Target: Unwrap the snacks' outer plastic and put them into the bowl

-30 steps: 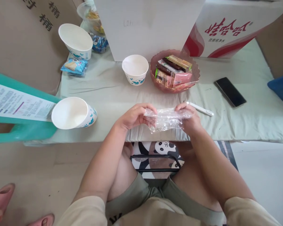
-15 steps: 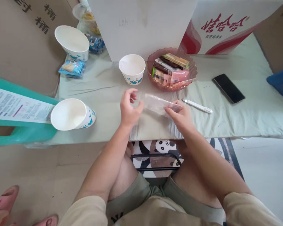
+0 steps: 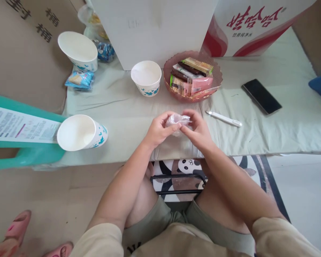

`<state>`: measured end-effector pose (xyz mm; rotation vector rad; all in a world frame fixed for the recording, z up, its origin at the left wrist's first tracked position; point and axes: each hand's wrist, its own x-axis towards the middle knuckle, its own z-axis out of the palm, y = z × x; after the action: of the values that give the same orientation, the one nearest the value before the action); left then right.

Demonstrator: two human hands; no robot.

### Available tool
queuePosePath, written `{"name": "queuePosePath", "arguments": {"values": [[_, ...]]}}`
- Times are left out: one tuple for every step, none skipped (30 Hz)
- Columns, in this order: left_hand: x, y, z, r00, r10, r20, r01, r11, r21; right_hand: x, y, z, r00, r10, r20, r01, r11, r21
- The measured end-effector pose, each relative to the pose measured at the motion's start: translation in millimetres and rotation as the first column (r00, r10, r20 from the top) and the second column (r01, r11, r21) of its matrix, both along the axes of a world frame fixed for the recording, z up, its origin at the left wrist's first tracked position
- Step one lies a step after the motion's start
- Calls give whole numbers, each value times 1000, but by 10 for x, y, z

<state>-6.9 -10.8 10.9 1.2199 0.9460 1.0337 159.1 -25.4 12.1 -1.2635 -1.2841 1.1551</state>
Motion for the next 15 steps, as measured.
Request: {"name": "queuePosePath", "arguments": {"values": [[-15, -3, -9, 1000, -3, -12, 4, 1000, 20, 9, 20, -18, 997, 63, -44, -66, 996, -64], [-38, -5, -16, 1000, -9, -28, 10, 999, 39, 16, 39, -33, 990, 110, -91, -121, 985, -123], [-70, -5, -18, 999, -16, -51, 19, 998, 56, 21, 58, -44, 983, 130, -128, -151, 975, -164], [-110, -3, -12, 996, -26, -90, 32, 997, 68, 27, 75, -47, 980, 131, -153, -158, 970, -186], [-154, 0, 4, 989, -36, -145, 48, 996, 78, 33, 88, -43, 977, 124, -171, -156, 969, -191], [-199, 3, 31, 977, -45, -207, 63, 994, 84, 41, 98, -33, 975, 125, -186, -160, 969, -188], [-240, 6, 66, 964, -48, -261, 73, 993, 88, 49, 104, -18, 971, 133, -197, -171, 968, -185], [-272, 8, 107, 952, -55, -303, 86, 992, 89, 58, 107, -1, 967, 153, -203, -191, 964, -183], [-293, 9, 147, 942, -67, -330, 100, 991, 85, 65, 109, 16, 962, 182, -203, -220, 959, -180], [-300, 12, 181, 935, -80, -346, 114, 990, 79, 71, 110, 31, 957, 214, -198, -249, 952, -175], [-296, 15, 207, 930, -90, -355, 125, 989, 75, 73, 111, 44, 954, 235, -186, -267, 949, -169], [-283, 21, 222, 927, -98, -363, 134, 988, 74, 72, 116, 54, 956, 240, -170, -267, 950, -160], [-266, 30, 227, 923, -101, -371, 138, 988, 75, 67, 123, 61, 961, 230, -153, -252, 957, -147], [-250, 43, 226, 922, -94, -376, 134, 987, 83, 59, 133, 65, 967, 209, -145, -228, 965, -131], [-242, 62, 227, 923, -64, -380, 112, 988, 105, 48, 146, 68, 971, 185, -149, -203, 973, -113]]}}
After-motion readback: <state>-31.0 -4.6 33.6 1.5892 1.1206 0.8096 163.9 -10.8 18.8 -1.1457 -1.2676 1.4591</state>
